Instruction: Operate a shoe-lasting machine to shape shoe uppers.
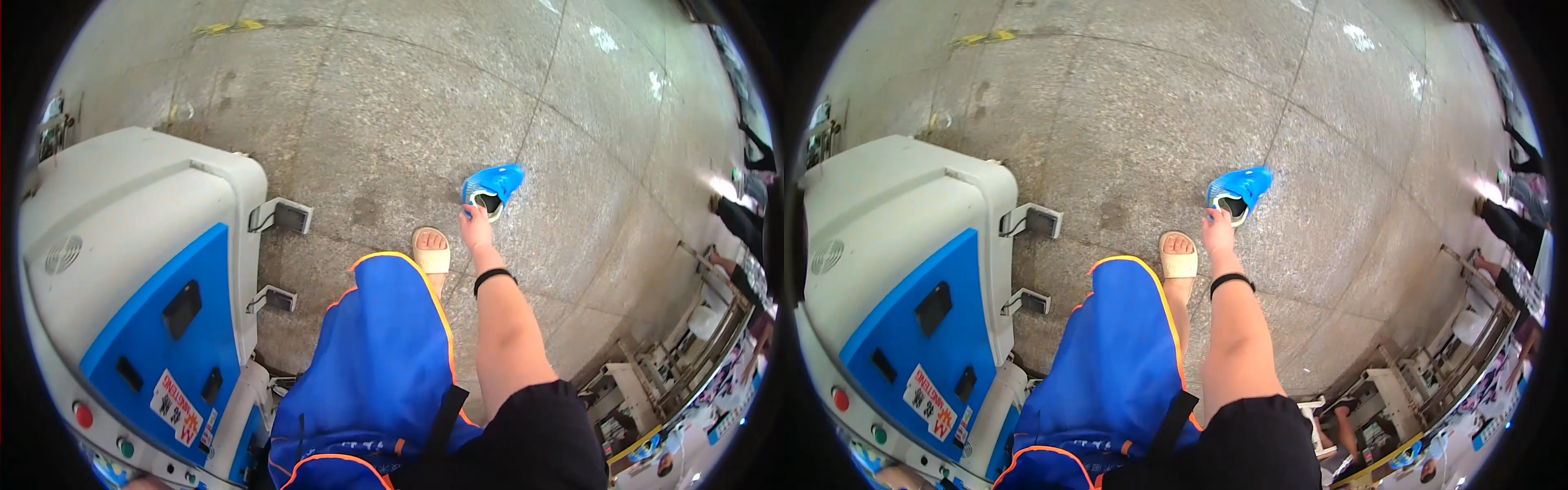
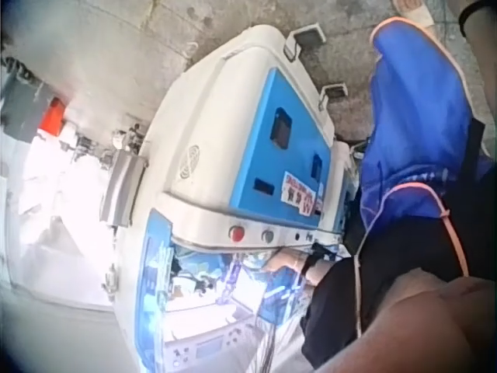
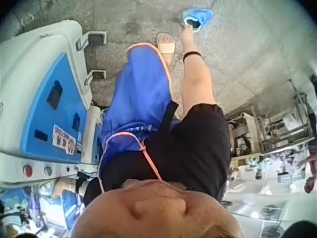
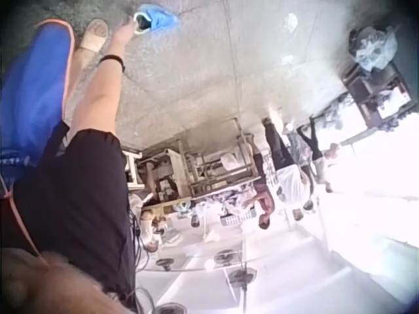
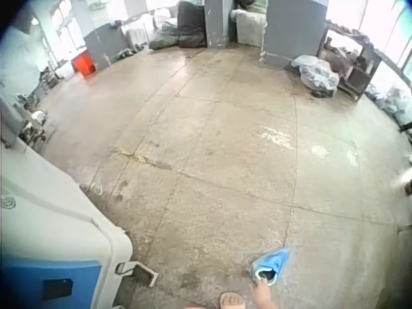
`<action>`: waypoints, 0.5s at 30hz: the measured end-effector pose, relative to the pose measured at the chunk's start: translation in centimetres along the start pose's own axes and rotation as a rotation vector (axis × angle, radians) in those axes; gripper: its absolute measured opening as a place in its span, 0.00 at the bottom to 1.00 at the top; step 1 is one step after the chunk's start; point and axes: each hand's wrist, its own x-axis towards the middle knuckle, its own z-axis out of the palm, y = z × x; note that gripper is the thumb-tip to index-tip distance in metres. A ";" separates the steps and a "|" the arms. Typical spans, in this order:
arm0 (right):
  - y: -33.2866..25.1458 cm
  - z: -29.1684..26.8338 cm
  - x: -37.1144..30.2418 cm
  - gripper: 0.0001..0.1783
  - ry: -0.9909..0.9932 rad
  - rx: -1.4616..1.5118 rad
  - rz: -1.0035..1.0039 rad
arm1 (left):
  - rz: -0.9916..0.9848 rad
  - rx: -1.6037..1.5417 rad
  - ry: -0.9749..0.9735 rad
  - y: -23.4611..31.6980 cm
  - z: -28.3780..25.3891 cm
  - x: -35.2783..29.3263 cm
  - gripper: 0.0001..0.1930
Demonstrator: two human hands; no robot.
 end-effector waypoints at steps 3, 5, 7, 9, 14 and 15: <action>-7.3 -4.4 -4.7 0.09 0.210 0.433 -0.156 | 0.003 0.063 -0.071 -2.5 -1.6 -0.7 0.20; -12.3 -9.0 -10.5 0.10 0.213 0.554 -0.302 | 0.040 0.113 -0.149 -4.1 -2.2 -1.6 0.19; -17.1 -14.6 -17.5 0.12 0.077 0.672 -0.393 | 0.118 0.262 -0.109 -5.0 -2.6 -3.2 0.19; -21.4 -20.9 -24.4 0.13 -0.070 0.694 -0.432 | 0.185 0.333 -0.103 -3.9 -3.2 -4.9 0.18; -29.0 -32.5 -39.8 0.21 -0.385 0.600 -0.736 | -0.256 -0.242 -0.256 7.0 -7.2 -5.7 0.23; -30.5 -33.6 -41.9 0.21 -0.491 0.508 -0.826 | -0.297 -0.243 -0.344 8.7 -8.1 -4.9 0.24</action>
